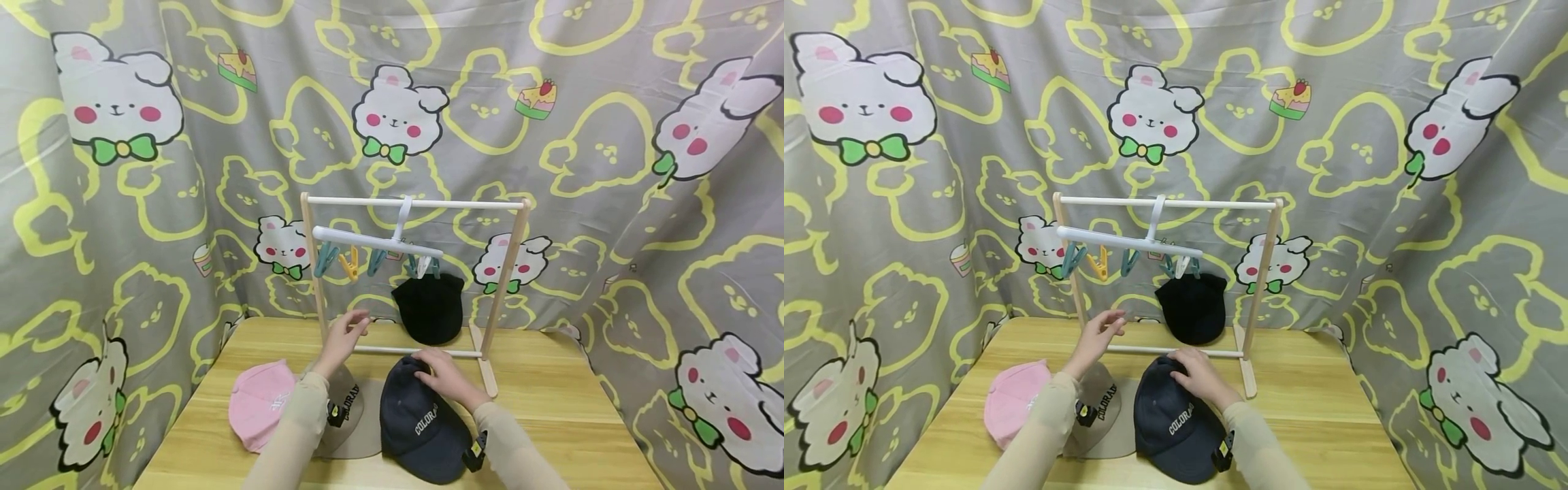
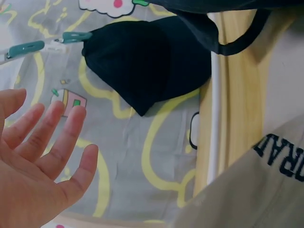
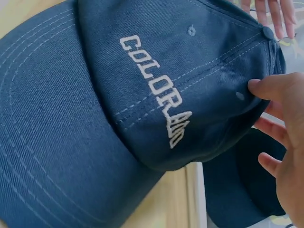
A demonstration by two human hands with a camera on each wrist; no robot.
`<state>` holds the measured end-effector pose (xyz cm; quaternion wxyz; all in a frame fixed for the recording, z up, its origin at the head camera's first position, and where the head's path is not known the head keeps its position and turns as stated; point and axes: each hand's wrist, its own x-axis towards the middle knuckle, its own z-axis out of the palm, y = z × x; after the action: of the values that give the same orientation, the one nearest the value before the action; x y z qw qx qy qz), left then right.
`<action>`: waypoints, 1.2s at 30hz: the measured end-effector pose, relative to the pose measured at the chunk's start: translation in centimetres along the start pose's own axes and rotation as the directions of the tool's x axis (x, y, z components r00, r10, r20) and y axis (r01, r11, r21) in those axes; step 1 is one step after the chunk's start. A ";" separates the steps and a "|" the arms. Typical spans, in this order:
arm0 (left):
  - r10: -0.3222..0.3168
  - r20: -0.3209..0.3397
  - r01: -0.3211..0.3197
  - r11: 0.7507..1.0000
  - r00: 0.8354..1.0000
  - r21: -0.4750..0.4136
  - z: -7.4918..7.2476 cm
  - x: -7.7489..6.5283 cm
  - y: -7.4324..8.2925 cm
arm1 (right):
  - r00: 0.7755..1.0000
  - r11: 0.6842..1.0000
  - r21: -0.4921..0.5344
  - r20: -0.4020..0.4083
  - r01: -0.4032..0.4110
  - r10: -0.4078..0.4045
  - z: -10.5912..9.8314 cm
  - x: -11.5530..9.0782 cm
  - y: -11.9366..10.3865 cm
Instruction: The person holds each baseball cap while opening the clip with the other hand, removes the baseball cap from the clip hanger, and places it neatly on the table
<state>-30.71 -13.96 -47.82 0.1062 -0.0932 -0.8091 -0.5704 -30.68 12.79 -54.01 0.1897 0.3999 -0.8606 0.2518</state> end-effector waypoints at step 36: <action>-0.040 -0.067 0.036 0.998 0.997 -0.054 -2.1 -1.7 -2.6 | 0.995 0.988 -0.123 0.030 0.096 -0.093 1.7 2.8 -1.0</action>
<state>-29.62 -16.85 -50.00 0.1201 -0.0612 -0.7913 -0.5963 -31.83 9.61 -53.68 0.2154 0.4308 -0.8569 0.1837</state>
